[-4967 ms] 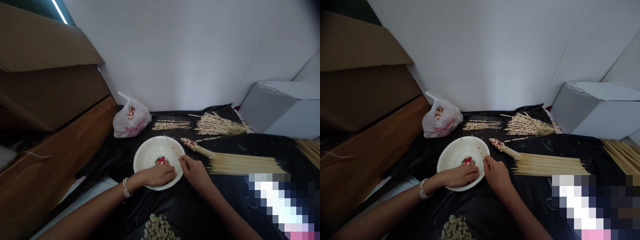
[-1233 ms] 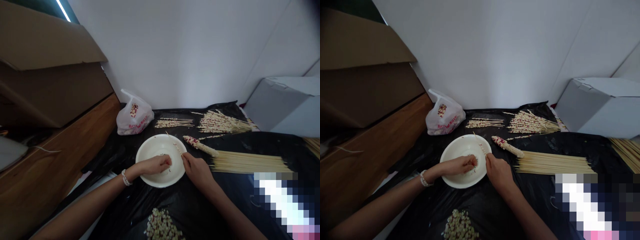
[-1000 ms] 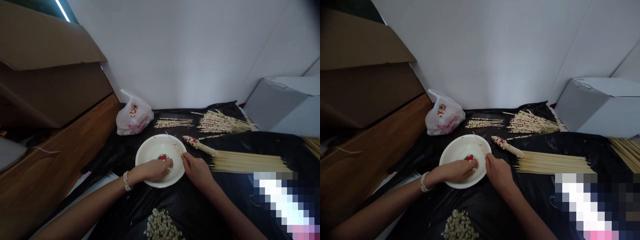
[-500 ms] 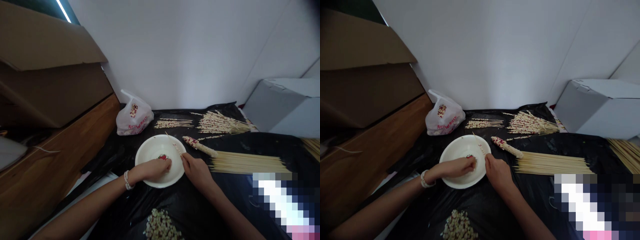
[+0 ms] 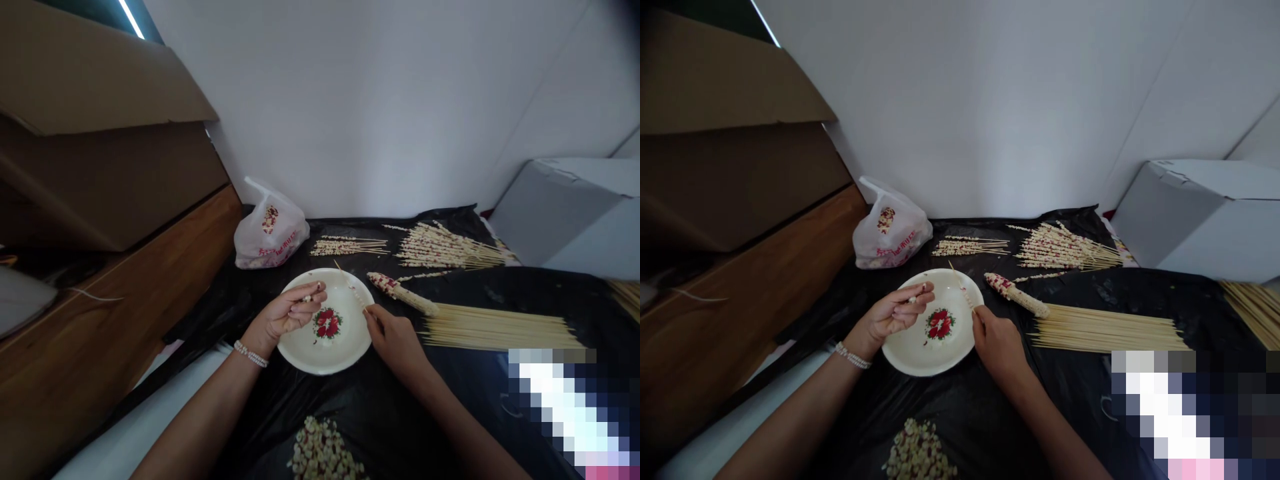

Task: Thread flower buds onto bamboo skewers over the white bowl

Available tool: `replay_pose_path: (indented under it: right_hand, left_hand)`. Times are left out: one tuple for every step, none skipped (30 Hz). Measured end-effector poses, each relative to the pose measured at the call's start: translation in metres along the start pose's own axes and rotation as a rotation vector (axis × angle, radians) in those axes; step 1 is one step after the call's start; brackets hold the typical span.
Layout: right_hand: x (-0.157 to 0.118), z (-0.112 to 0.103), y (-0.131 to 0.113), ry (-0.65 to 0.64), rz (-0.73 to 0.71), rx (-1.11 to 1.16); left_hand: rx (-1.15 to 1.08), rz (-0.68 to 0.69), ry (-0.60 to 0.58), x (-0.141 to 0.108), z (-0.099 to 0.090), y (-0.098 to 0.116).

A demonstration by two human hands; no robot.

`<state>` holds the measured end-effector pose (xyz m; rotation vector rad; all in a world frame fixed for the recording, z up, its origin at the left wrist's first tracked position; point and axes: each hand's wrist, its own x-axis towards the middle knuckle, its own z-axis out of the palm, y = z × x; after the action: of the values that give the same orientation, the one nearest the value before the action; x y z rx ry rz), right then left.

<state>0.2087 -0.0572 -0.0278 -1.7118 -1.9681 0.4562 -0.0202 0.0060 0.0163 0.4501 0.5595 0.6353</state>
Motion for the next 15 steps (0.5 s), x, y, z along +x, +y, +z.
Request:
replay_pose_path:
  right_hand:
    - [0.000,0.000,0.000,0.004,0.000,0.008]
    - [0.000,0.000,0.000,0.007,-0.001,0.016]
    - [0.000,0.000,0.000,0.010,-0.001,0.024]
    - [0.000,0.000,0.000,0.013,-0.002,0.033]
    - [0.000,0.000,0.000,0.015,-0.002,0.043]
    - [0.000,-0.001,0.000,0.018,-0.002,0.053]
    - [0.000,-0.001,-0.001,0.022,-0.003,0.064]
    - [0.000,-0.001,-0.001,0.026,-0.004,0.075]
    - [0.000,0.000,-0.001,0.030,-0.005,0.086]
    - [0.000,0.000,-0.001,0.034,-0.007,0.097]
    - [0.000,0.000,-0.001,0.039,-0.010,0.107]
    - [0.001,0.001,0.000,0.044,-0.011,0.116]
    - [0.001,0.002,0.001,0.050,-0.011,0.122]
    - [0.002,0.002,0.002,0.058,-0.008,0.127]
    - [0.003,0.003,0.004,0.067,-0.002,0.128]
  left_hand:
    - [-0.025,-0.008,0.021,0.001,0.000,-0.001]
    - [-0.042,-0.014,0.045,0.002,0.001,-0.001]
    - [-0.051,-0.013,0.072,0.003,0.001,-0.002]
    - [-0.055,-0.007,0.099,0.004,0.001,-0.002]
    - [-0.054,0.005,0.122,0.005,0.001,-0.003]
    - [-0.052,0.021,0.141,0.006,0.001,-0.003]
    - [-0.051,0.036,0.155,0.007,0.001,-0.004]
    - [-0.052,0.050,0.165,0.008,0.001,-0.004]
    - [-0.058,0.059,0.171,0.008,0.002,-0.004]
    - [-0.067,0.065,0.175,0.009,0.002,-0.004]
    - [-0.077,0.071,0.178,0.010,0.002,-0.003]
    - [-0.084,0.074,0.180,0.012,0.003,-0.003]
    - [-0.091,0.079,0.181,0.014,0.003,-0.002]
    - [-0.097,0.083,0.181,0.017,0.004,0.000]
    - [-0.101,0.088,0.181,0.021,0.005,0.001]
